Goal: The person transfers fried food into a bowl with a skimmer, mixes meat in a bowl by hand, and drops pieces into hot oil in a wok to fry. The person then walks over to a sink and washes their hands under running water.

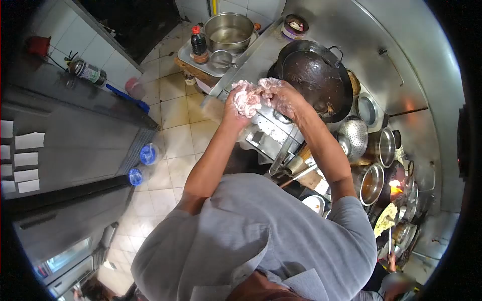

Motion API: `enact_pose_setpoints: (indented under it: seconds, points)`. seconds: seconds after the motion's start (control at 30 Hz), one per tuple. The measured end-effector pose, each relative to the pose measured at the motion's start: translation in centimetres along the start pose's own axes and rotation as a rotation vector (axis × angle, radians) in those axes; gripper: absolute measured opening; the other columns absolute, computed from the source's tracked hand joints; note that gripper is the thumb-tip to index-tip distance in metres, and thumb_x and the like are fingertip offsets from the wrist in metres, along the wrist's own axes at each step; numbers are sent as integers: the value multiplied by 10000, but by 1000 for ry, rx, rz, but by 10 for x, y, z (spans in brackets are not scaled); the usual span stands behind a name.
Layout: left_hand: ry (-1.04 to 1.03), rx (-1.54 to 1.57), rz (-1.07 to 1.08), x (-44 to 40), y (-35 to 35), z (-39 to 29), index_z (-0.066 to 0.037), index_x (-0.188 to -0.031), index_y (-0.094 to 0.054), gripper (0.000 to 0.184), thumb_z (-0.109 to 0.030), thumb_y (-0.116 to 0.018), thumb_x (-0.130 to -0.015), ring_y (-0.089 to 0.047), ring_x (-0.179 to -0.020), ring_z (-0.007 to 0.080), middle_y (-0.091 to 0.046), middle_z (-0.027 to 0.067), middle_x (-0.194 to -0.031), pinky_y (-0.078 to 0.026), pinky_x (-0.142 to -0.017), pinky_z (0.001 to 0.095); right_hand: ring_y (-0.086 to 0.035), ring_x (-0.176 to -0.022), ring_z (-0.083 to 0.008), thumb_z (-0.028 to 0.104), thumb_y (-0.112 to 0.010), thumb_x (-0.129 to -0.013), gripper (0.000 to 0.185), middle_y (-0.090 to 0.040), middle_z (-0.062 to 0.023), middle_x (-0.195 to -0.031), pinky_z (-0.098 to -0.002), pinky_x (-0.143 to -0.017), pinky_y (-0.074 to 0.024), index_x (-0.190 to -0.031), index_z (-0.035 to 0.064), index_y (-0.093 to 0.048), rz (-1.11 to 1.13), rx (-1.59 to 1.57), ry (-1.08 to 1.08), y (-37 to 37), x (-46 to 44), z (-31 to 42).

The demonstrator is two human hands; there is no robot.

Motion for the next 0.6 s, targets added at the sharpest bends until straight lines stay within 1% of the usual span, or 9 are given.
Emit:
enact_pose_setpoints:
  seconds: [0.03,0.1,0.2,0.33,0.43,0.47,0.5,0.57,0.6]
  points:
    - [-41,14,-63,-2,3,-2,-51,-1066,-613,297,-259,-584,-854,-637,-961,290,-657,123,-1039,-523,-881,400,-611,-741,-144,100,-599,-911,164,-646,-88,-921,-267,-629,-513,-1035,-6,-592,70,-2,28,3,0,0]
    - [-72,56,-27,-6,12,-8,-52,-1068,-612,302,-265,-585,-855,-635,-972,298,-658,127,-1035,-518,-895,412,-576,-745,-128,47,-598,-890,53,-631,-106,-911,-232,-597,-480,-939,29,-591,44,-55,-18,8,0,0]
    - [-75,-18,-6,-3,13,-15,-56,-1068,-612,295,-251,-597,-847,-632,-981,297,-659,128,-1033,-510,-919,415,-587,-786,-175,-25,-563,-861,117,-594,-230,-1067,-242,-607,-508,-976,-26,-541,179,-507,-57,7,0,7]
    - [-84,37,-33,5,12,-11,-61,-1069,-614,280,-215,-622,-836,-627,-1010,291,-656,126,-1056,-497,-957,427,-612,-838,-196,-79,-540,-843,188,-608,-218,-1106,-277,-726,-548,-1027,-45,-562,32,-215,71,6,11,18]
    - [-66,42,11,12,13,-9,-68,-1088,-613,283,-227,-627,-854,-622,-1032,287,-650,113,-1087,-485,-979,430,-628,-758,-169,-49,-523,-891,212,-656,-150,-1010,-267,-650,-539,-1097,-37,-571,-30,-112,117,34,-9,11]
    - [-101,17,-35,13,14,-10,-84,-1062,-605,273,-241,-651,-843,-619,-1015,284,-640,100,-1054,-492,-956,442,-559,-671,-129,61,-579,-905,68,-624,-81,-867,-249,-580,-480,-954,15,-590,-8,-91,98,41,-15,12]
    - [-137,-7,-81,16,15,-11,-100,-1035,-597,267,-255,-675,-832,-615,-997,281,-629,87,-1021,-499,-932,454,-559,-671,-129,61,-579,-905,68,-624,-81,-867,-249,-580,-480,-954,15,-590,-8,-89,94,45,-19,18]
    - [-106,13,-12,26,13,-13,-95,-1037,-588,269,-249,-688,-841,-609,-1010,284,-624,83,-1033,-482,-965,477,-472,-560,-102,273,-587,-945,221,-543,-19,-732,-232,-479,-381,-844,81,-543,12,-104,-6,53,-25,24]
    - [-129,3,-45,29,16,-14,-85,-1057,-581,295,-242,-696,-835,-606,-1020,292,-621,88,-1050,-469,-985,487,-411,-513,-86,423,-569,-941,344,-465,20,-661,-225,-430,-290,-765,142,-476,-88,-44,-1,46,-23,30]
Point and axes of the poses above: each hand's wrist, its own x-axis away from the middle knuckle, its own y-axis out of the back of the hand, z = x × y, the point moved 3 cm from there along -x, towards the middle knuckle
